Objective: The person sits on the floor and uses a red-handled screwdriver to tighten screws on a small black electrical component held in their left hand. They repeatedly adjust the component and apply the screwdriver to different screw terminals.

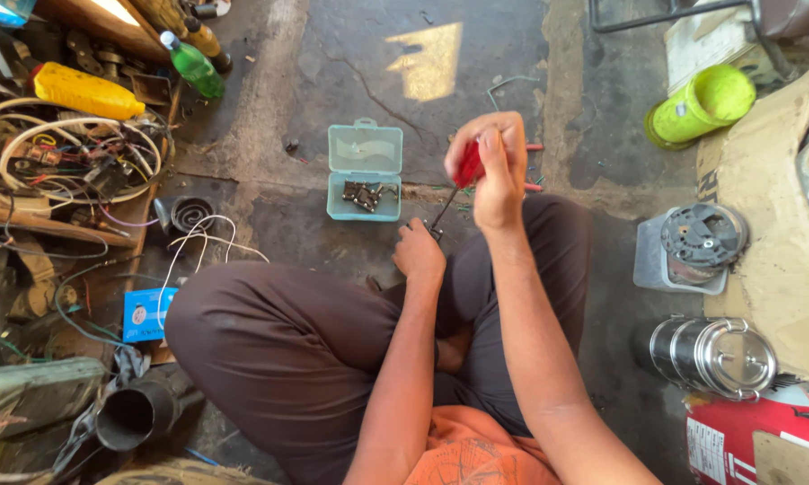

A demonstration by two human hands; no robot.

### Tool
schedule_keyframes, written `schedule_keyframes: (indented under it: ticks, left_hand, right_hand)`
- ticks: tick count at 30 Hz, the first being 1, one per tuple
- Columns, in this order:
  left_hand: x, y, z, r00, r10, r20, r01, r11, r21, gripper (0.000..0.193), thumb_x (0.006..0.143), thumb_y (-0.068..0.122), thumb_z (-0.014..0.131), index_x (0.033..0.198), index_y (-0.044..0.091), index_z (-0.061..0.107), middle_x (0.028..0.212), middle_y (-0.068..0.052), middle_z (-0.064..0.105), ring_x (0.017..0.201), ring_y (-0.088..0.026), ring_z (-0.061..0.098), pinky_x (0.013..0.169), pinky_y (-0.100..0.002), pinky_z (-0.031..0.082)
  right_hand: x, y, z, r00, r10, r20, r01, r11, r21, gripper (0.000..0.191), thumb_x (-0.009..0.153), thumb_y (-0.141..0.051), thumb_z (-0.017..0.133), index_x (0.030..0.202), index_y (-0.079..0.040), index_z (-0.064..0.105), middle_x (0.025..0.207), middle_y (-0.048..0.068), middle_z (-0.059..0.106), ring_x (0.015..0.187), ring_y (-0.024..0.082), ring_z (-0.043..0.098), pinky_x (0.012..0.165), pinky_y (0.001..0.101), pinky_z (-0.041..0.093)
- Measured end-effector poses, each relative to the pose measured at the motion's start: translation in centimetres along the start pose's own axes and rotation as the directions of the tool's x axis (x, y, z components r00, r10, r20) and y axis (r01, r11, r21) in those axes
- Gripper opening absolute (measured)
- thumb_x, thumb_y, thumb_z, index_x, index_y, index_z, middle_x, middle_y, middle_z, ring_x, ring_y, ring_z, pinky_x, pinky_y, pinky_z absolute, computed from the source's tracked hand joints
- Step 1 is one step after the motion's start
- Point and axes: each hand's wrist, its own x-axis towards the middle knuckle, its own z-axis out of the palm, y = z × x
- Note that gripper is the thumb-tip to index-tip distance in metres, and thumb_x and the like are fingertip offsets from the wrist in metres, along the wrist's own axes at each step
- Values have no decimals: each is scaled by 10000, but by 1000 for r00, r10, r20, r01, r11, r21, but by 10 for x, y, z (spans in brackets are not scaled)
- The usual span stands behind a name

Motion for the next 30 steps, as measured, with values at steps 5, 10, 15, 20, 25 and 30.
schedule_keyframes:
  ticks: [5, 10, 15, 20, 25, 30]
  left_hand:
    - [3, -10, -7, 997, 74, 22, -72, 996, -49, 210, 967, 125, 563, 1176, 118, 583, 1167, -163, 631, 1031, -411, 678, 841, -535, 552]
    - [2, -37, -28, 983, 170, 67, -156, 971, -180, 474, 733, 121, 821, 1161, 170, 625, 1122, -103, 666, 1089, -362, 651, 880, -493, 531]
    - [9, -51, -36, 967, 242, 80, -213, 939, -268, 644, 608, 154, 944, 1172, 187, 636, 1136, -79, 672, 1104, -339, 646, 896, -467, 529]
    - [3, -63, -34, 965, 253, 75, -223, 933, -281, 623, 648, 165, 925, 1196, 190, 631, 1175, -80, 657, 1106, -344, 648, 888, -473, 533]
    - [2, -63, -40, 968, 233, 93, -199, 939, -280, 658, 656, 164, 923, 1229, 207, 603, 1198, -80, 637, 1124, -343, 644, 903, -476, 539]
    - [3, -64, -43, 955, 276, 106, -244, 939, -243, 670, 683, 170, 914, 1265, 221, 587, 1211, -86, 630, 1116, -347, 654, 907, -482, 542]
  right_hand:
    - [2, 1, -13, 979, 201, 43, -205, 969, 135, 518, 1196, -398, 308, 980, 2, 556, 739, 133, 551, 616, 191, 491, 608, 334, 407]
    - [-10, 3, -1, 986, 143, 88, -167, 894, 415, 521, 1163, -487, 290, 1050, -32, 518, 639, 54, 489, 533, 127, 411, 553, 271, 364]
    - [-9, 3, 22, 993, -71, -91, 58, 988, -144, 374, 1134, -413, 425, 1047, -48, 416, 797, 155, 525, 605, 183, 456, 528, 305, 377]
    - [-12, 4, 30, 994, 80, -78, -84, 995, -49, 537, 1192, -491, 356, 945, -36, 496, 782, 116, 488, 647, 208, 503, 605, 336, 437]
    - [-12, 13, 37, 998, 52, -32, -42, 967, 252, 500, 1133, -551, 385, 1099, -60, 477, 653, 68, 461, 470, 139, 391, 474, 278, 360]
    - [-10, 8, 41, 998, -28, -55, 22, 994, -110, 314, 1145, -371, 518, 1089, -71, 444, 839, 158, 515, 648, 249, 494, 662, 381, 483]
